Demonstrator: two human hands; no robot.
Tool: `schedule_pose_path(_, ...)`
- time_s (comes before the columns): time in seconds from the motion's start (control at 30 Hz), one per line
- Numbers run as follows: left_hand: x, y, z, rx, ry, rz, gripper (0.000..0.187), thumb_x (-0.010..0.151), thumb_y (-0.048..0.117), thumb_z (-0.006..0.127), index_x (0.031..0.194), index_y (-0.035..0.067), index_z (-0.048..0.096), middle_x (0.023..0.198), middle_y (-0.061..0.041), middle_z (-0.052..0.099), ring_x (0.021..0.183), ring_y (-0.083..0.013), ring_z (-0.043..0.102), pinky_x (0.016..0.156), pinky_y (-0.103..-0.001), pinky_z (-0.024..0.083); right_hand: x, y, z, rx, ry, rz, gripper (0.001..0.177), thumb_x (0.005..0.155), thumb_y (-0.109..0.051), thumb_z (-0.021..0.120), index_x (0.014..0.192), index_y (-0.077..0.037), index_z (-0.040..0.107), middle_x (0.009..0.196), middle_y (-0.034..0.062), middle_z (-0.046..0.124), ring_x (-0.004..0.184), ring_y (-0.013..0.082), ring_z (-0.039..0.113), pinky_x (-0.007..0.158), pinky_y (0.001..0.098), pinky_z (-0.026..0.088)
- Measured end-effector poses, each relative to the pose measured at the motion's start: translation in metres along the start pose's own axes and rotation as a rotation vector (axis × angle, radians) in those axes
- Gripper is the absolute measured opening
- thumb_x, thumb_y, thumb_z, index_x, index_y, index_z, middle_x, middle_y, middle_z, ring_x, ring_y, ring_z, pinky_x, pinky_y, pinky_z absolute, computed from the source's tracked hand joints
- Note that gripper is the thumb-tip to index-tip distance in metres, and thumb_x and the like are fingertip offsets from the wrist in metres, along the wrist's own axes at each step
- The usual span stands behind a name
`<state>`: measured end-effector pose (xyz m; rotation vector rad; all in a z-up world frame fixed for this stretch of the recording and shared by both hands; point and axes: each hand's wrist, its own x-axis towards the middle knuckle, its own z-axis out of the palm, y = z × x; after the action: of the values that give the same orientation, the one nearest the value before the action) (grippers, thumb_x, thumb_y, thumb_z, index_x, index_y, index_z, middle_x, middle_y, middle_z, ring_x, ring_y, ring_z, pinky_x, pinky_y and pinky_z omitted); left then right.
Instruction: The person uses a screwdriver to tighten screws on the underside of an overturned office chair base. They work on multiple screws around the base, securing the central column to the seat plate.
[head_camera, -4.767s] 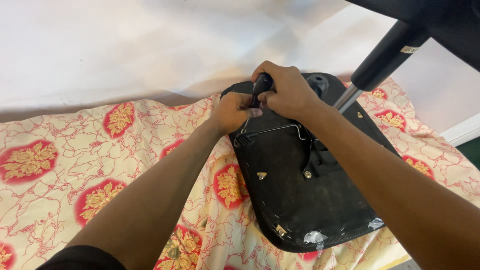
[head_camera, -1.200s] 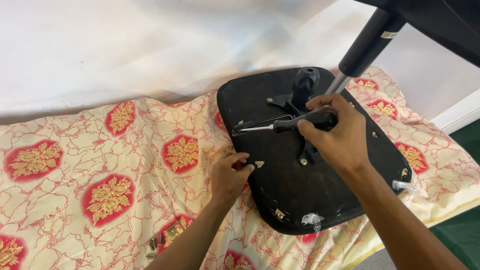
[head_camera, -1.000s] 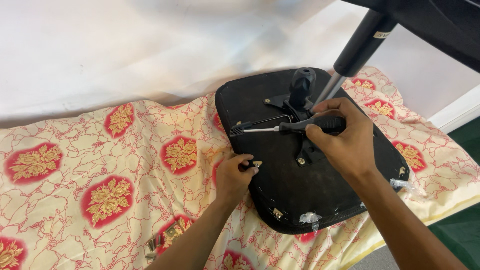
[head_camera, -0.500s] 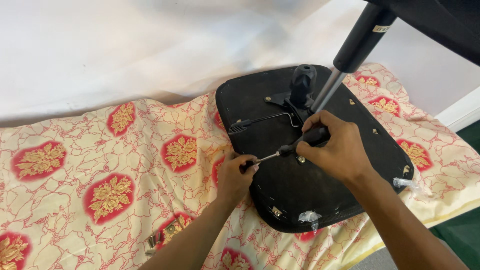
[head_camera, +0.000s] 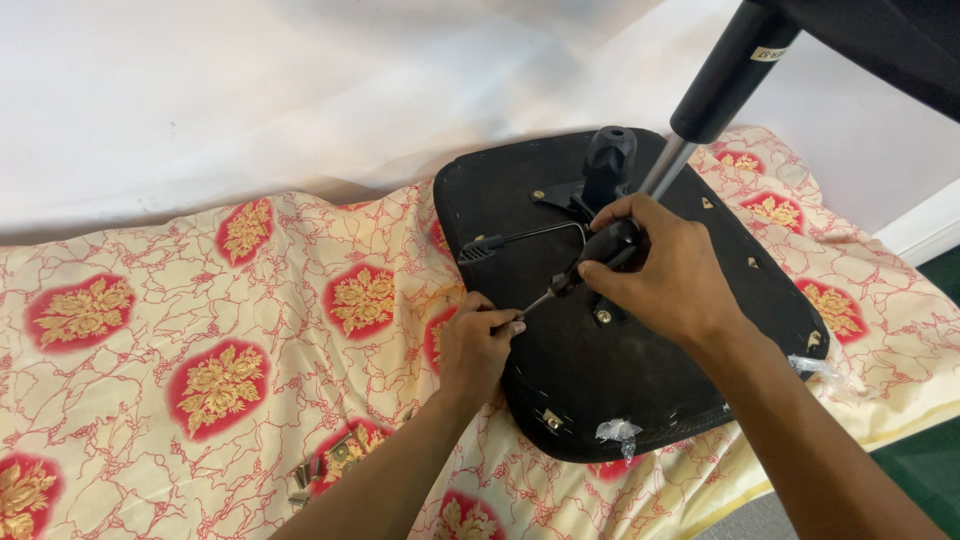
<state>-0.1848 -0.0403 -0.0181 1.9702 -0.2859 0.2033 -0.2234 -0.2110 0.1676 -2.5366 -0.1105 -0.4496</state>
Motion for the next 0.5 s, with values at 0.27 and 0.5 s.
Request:
schedule_pose_path(0.27, -0.004, 0.003, 0.009, -0.016, 0.119, -0.003, 0.017, 0.079, 0.019, 0.081, 0.093, 0.008, 0.082, 0.093, -0.007, 0.068, 0.080, -0.0254, 0.068, 0.072, -0.039, 0.053, -0.001, -0.015, 0.004, 0.006, -0.049, 0.079, 0.039, 0.076, -0.016, 0.083, 0.111, -0.010, 0.068, 0.080, 0.0064, 0.076, 0.065, 0.0141, 0.073, 0.063, 0.0303, 0.057)
schedule_pose_path(0.5, -0.005, 0.002, 0.012, -0.009, 0.151, -0.018, 0.017, 0.080, 0.018, 0.082, 0.093, 0.007, 0.082, 0.093, -0.008, 0.068, 0.077, -0.0252, 0.068, 0.069, -0.039, 0.053, 0.002, -0.025, 0.005, -0.006, -0.097, 0.144, 0.035, 0.078, -0.015, 0.082, 0.110, -0.010, 0.068, 0.074, 0.0074, 0.076, 0.061, 0.0146, 0.072, 0.059, 0.0314, 0.055)
